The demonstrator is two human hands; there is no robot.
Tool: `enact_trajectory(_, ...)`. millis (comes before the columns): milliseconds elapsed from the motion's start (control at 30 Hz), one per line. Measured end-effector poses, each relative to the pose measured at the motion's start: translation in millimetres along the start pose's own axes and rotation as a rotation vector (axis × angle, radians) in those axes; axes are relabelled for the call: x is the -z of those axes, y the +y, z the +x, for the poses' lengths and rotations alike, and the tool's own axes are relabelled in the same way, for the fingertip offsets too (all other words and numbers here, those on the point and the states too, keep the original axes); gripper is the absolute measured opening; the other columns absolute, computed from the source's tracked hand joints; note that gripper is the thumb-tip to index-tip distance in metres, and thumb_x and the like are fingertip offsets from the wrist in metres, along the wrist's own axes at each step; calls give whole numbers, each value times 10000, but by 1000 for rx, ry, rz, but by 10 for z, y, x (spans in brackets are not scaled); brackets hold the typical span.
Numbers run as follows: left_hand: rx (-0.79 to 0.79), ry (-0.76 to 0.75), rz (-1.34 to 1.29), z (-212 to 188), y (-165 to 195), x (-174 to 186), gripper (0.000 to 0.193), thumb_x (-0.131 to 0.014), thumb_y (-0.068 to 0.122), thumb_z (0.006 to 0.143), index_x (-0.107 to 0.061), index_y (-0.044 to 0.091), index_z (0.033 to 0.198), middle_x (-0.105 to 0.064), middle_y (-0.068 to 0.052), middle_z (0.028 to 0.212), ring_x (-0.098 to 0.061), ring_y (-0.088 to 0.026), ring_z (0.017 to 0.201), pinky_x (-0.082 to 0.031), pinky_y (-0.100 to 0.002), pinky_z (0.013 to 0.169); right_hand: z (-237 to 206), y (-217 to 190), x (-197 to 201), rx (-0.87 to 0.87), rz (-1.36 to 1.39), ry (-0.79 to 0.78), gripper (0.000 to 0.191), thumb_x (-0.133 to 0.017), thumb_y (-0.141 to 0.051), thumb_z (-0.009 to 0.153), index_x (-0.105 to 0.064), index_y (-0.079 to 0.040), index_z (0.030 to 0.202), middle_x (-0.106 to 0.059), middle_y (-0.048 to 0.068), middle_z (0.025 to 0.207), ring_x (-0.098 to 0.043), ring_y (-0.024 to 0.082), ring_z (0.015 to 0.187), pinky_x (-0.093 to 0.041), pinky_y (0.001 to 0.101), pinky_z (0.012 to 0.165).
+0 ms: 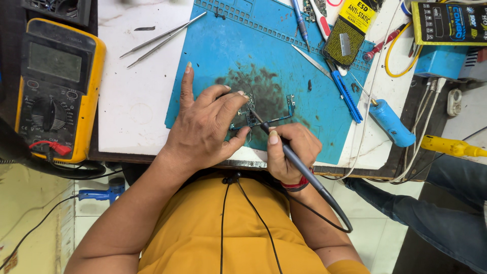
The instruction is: The person solders a small circuit board on a repair workbench, holding the board steady with one hand while applying a soldering iron to its components with the other. They briefly reach away, then reposition the board and continue soldering different points on it.
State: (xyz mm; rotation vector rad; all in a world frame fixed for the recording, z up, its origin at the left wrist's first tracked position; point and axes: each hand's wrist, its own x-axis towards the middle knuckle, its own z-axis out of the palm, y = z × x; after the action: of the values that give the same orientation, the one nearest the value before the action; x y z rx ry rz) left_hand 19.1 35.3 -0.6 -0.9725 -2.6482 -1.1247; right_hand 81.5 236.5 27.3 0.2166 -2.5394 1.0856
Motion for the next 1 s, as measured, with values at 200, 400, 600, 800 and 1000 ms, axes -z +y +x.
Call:
enact_trajectory(200,4,-1,2,0,-3,-9,572,-821,304,891,-557,75,1344,-713,-31,1075,-592,-256,1241,1,-651,1263,3,-8,-15,-16,7,7,103,-670,-92,971,-640,-1,933,-681,127,818,-657,250,671,-481,344,627)
enact_trajectory(400,-3,11,4,-2,-1,-7,567,-821,302,888,-556,75,1335,-714,-32,1097,-592,-256,1241,-4,-651,1264,4,-10,-5,0,0,2,101,-663,-88,969,-623,-17,910,-683,121,818,-648,249,665,-479,347,635)
enact_trajectory(600,-5,11,-2,1,2,-1,568,-822,300,887,-558,71,1334,-713,-33,1103,-592,-257,1242,-5,-650,1265,3,-11,-3,-4,-7,-2,96,-668,-76,957,-622,-13,902,-672,119,801,-636,253,652,-471,350,626)
enact_trajectory(800,4,-4,-5,3,4,5,560,-822,302,885,-561,73,1325,-713,-30,1108,-591,-255,1241,-2,-647,1261,5,-1,-9,0,8,-4,91,-669,-78,960,-621,-15,916,-679,122,814,-651,252,672,-482,346,639)
enact_trajectory(1000,2,-2,-7,7,10,13,563,-821,300,885,-561,71,1328,-714,-40,1126,-588,-260,1245,-4,-647,1263,6,-2,-10,3,6,0,97,-674,-80,964,-621,-14,918,-690,127,828,-660,254,683,-488,347,645)
